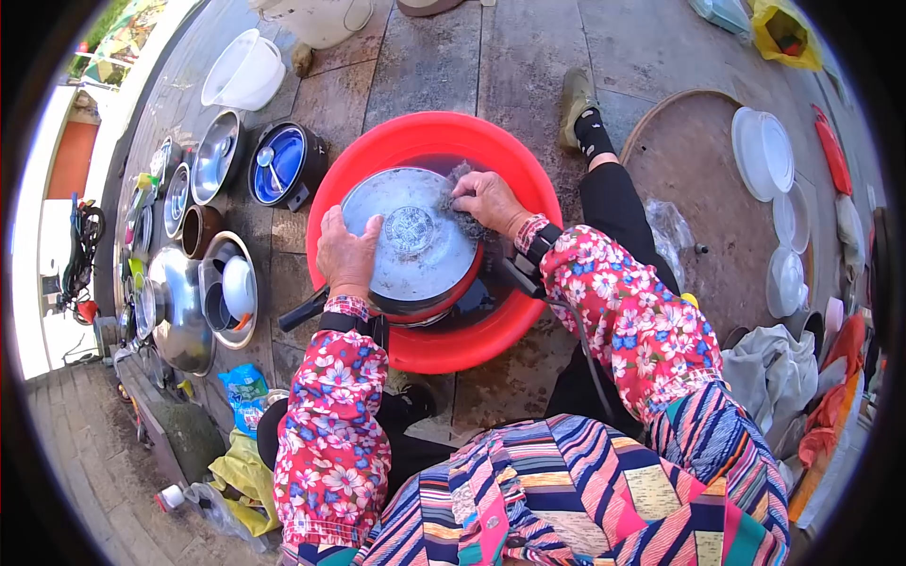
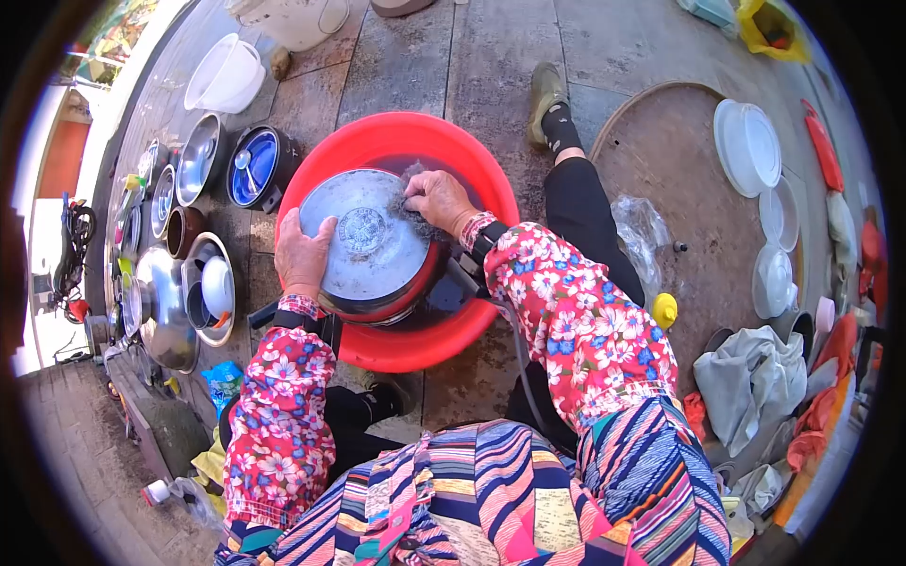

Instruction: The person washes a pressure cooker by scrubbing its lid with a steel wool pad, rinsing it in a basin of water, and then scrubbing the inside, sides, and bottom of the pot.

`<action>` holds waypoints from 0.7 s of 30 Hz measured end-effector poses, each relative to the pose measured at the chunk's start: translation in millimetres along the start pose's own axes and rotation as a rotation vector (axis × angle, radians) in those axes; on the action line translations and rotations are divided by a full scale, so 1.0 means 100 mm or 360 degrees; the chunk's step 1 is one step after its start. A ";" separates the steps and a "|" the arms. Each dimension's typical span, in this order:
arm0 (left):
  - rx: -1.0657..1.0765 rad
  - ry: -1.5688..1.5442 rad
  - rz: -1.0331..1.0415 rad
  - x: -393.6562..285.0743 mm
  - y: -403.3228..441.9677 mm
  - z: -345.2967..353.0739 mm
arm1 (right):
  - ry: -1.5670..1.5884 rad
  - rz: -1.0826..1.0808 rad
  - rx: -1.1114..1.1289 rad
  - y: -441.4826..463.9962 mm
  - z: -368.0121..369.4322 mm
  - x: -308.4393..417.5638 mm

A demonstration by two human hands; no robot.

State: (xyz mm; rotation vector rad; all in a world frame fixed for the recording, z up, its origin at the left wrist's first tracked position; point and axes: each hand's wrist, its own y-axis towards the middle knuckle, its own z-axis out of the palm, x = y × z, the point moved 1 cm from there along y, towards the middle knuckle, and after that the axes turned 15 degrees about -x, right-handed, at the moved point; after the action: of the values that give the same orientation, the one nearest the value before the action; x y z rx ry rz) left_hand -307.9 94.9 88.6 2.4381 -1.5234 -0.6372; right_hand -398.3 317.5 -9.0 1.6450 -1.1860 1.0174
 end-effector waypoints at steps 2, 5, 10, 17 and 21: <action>0.0003 0.0012 0.0003 0.03 0.00 0.02 | -0.0141 -0.0005 0.0121 -0.32 -0.14 0.20; -0.0008 0.0004 0.0046 0.06 -0.01 0.04 | -0.0304 -0.0055 0.0089 -0.11 -0.08 0.31; -0.0045 0.0063 0.0084 0.11 0.01 0.05 | -0.0514 -0.0122 -0.0069 0.53 0.38 0.44; -0.0038 0.0052 0.0074 0.14 0.01 0.11 | -0.0601 -0.0510 -0.0128 0.43 0.82 0.89; -0.0020 -0.0015 0.0027 0.16 -0.01 0.13 | -0.0531 -0.0721 -0.0079 0.22 0.53 0.67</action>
State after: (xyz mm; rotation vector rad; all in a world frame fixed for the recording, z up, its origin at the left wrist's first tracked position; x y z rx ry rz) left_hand -307.2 81.4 72.9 2.4135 -1.5372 -0.6543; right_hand -398.1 244.5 40.6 1.9754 -0.9654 0.4383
